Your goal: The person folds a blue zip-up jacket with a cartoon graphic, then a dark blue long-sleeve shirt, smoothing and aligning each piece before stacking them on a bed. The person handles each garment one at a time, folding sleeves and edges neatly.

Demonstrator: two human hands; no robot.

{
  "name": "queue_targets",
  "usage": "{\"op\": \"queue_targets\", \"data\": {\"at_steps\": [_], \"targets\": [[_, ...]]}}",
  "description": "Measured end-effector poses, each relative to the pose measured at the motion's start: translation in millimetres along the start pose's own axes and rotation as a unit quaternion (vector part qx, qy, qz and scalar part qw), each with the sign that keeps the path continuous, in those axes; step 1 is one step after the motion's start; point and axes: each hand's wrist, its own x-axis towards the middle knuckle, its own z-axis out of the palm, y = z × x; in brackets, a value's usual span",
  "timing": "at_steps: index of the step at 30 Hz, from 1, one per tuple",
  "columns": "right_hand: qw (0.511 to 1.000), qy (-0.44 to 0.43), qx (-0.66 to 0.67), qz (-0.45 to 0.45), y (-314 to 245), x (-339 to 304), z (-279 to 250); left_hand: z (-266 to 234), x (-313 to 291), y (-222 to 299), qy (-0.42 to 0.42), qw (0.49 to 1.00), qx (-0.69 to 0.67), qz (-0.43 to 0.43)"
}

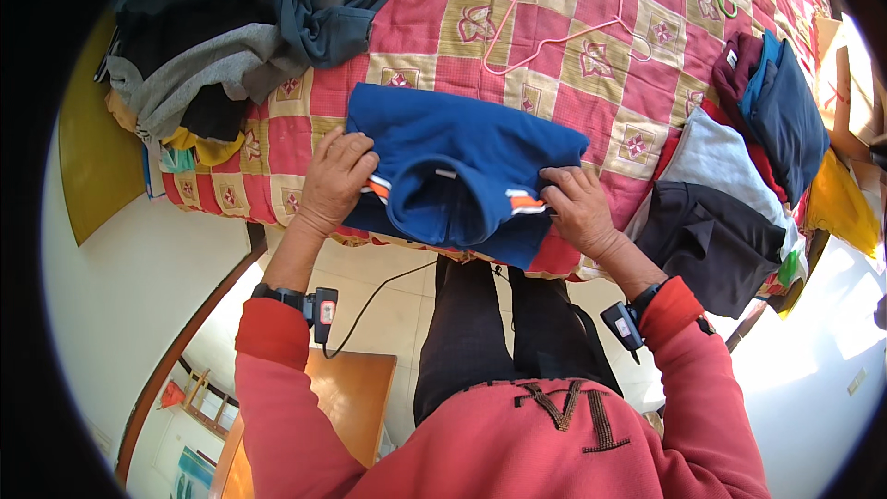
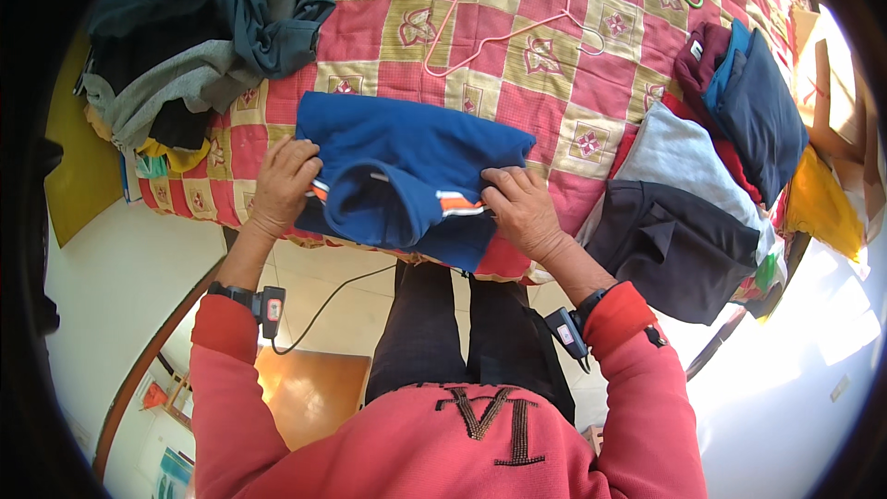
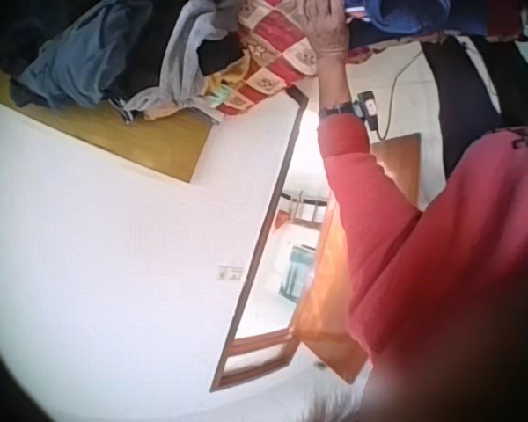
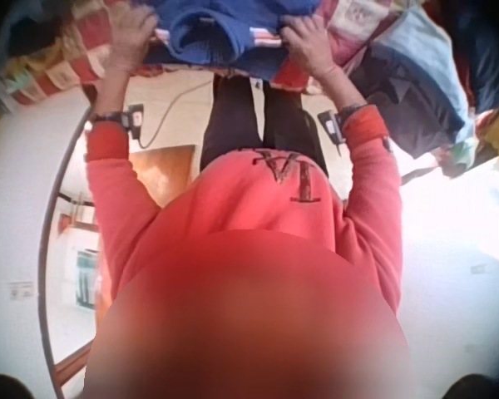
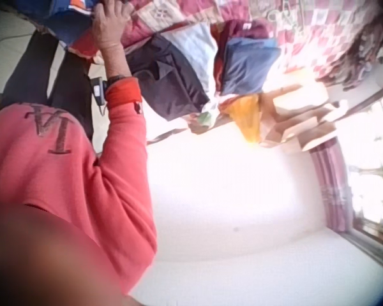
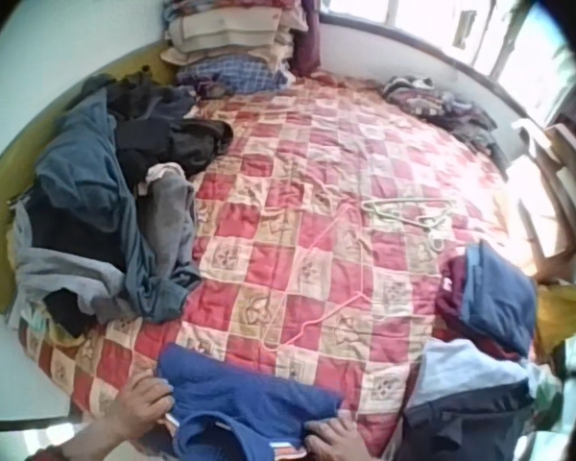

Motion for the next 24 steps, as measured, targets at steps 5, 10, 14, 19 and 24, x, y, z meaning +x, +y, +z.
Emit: {"op": "queue_targets", "data": {"at_steps": [5,10,14,19,24], "targets": [[0.992,-0.120,-0.018,0.041,1.6,-5.7,6.2,15.1,-20.0,13.6,-0.054,0.997,-0.011,-0.051],[0.980,-0.193,-0.005,0.038,-12.0,10.8,-25.1,-20.9,-15.9,31.8,-0.097,0.986,-0.040,-0.127],[0.996,-0.046,0.053,0.051,-29.8,39.9,-27.4,-38.9,6.4,54.4,0.009,0.935,-0.237,-0.264],[0.989,0.002,0.141,0.053,-64.7,63.8,17.4,-21.9,31.5,84.7,0.050,0.914,-0.311,-0.258],[0.987,-0.046,0.151,0.024,-79.9,28.1,27.2,-21.6,-8.8,115.4,-0.021,0.955,-0.244,-0.169]]}}
